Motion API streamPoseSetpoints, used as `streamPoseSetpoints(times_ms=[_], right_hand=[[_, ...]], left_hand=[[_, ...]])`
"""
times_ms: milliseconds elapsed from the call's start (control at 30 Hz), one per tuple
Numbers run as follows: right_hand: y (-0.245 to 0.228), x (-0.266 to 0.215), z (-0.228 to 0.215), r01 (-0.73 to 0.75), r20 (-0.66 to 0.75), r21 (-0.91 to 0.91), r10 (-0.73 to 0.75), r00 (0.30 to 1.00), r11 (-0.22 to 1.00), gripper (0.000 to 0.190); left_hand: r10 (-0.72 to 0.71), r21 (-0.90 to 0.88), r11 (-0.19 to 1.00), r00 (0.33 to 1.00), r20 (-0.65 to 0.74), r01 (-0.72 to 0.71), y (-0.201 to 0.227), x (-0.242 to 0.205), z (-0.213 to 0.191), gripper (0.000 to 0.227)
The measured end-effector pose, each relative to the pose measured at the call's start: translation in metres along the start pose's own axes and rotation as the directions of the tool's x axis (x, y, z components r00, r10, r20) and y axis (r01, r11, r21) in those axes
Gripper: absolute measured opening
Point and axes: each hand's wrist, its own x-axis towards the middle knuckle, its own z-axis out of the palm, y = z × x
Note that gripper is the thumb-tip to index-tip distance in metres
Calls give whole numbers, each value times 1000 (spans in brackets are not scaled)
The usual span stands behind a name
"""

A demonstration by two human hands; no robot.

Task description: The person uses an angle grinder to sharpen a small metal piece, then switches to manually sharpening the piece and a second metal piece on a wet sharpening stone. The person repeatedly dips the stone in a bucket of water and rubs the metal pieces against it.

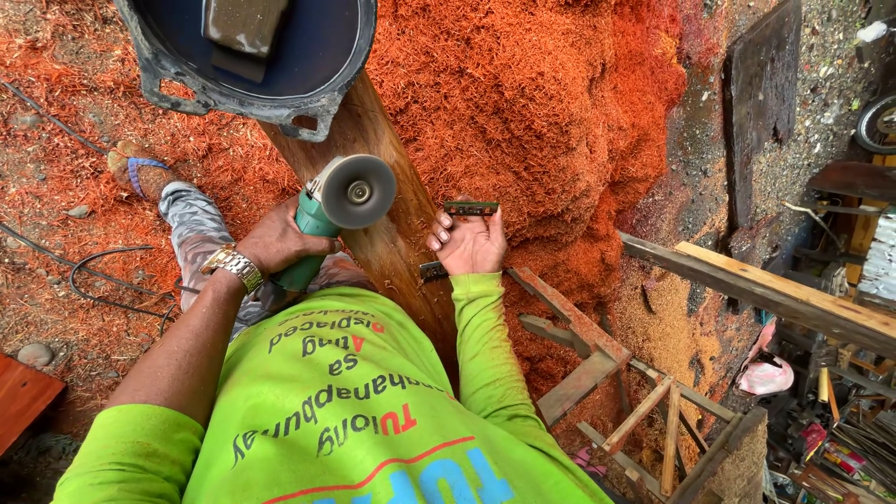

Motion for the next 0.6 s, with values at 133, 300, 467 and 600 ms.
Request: streamPoseSetpoints(times_ms=[133, 300, 467, 600], right_hand=[[-1, 0, -6, 1, -57, -9, -2, 998, 1000, 75], [-12, 7, 14, -9, -79, -32, 6, 997, 999, 76], [-41, 45, 68, 3, -135, -283, -43, 990, 959, 77], [-62, 96, 103, 74, -13, -612, -103, 995, 787, 76]], left_hand=[[-7, -4, 1000, 1000, -6, 7, -5, 2, 1, 71], [5, -84, 996, 1000, -9, -6, 30, -17, -2, 65], [17, -13, 1000, 996, -86, -19, -12, 1, 4, 74], [-12, 22, 1000, 999, -34, 13, 4, -2, 2, 74]])
